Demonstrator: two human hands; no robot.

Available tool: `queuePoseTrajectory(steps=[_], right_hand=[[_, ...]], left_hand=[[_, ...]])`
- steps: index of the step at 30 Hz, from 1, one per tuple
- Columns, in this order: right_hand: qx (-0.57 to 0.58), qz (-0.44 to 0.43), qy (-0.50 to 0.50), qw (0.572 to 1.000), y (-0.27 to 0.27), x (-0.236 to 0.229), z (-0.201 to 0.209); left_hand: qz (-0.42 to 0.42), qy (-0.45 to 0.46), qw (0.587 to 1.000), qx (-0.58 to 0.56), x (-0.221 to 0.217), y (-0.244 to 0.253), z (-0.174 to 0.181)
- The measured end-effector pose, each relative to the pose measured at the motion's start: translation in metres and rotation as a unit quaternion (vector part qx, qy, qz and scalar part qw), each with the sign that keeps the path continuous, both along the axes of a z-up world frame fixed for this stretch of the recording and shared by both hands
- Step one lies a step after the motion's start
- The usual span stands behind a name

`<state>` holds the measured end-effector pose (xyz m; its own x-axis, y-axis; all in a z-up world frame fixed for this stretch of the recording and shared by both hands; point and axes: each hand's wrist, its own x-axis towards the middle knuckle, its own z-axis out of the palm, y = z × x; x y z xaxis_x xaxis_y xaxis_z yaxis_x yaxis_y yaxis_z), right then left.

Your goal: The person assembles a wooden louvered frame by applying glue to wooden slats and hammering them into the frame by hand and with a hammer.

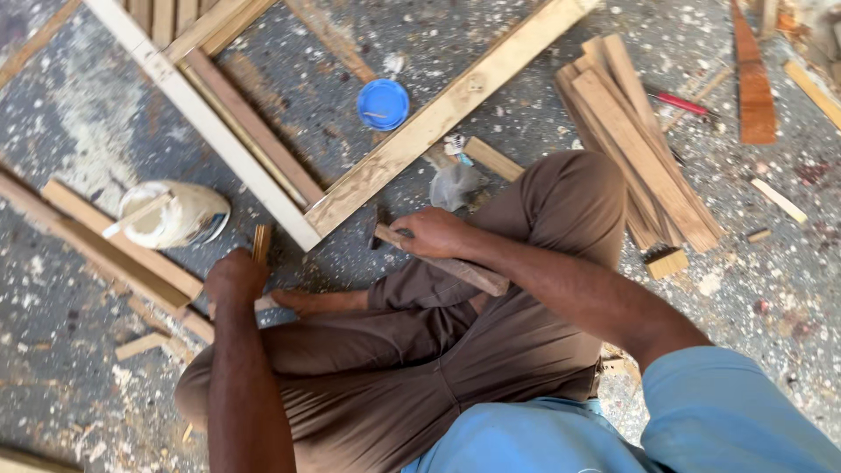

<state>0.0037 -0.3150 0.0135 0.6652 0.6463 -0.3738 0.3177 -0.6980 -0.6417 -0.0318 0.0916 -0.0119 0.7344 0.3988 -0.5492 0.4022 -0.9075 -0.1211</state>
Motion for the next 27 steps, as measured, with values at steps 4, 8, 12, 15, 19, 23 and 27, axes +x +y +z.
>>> queuePoseTrajectory(steps=[4,8,12,15,19,23,27], right_hand=[[0.040,-0.037,-0.172,0.984,-0.021,-0.009,0.014],[0.085,-0.193,-0.266,0.940,-0.062,0.010,0.063],[-0.044,-0.169,-0.226,0.958,-0.078,0.030,0.084],[-0.099,-0.141,-0.187,0.967,-0.071,0.030,0.066],[-0.157,-0.115,-0.229,0.954,-0.066,0.035,0.032],[0.011,-0.194,-0.182,0.964,-0.076,0.036,0.029],[0.049,-0.248,-0.141,0.957,-0.082,0.033,0.035]], left_hand=[[-0.008,-0.044,0.998,0.040,0.000,-0.010,0.016],[0.017,-0.167,0.986,0.017,-0.005,-0.032,0.043],[-0.006,-0.393,0.916,-0.079,-0.005,-0.069,0.057],[0.011,-0.457,0.851,-0.259,-0.010,-0.127,0.060],[0.023,-0.422,0.787,-0.450,-0.003,-0.213,0.066],[0.017,-0.466,0.717,-0.517,0.021,-0.280,0.061],[0.010,-0.390,0.824,-0.411,0.034,-0.313,0.037]])
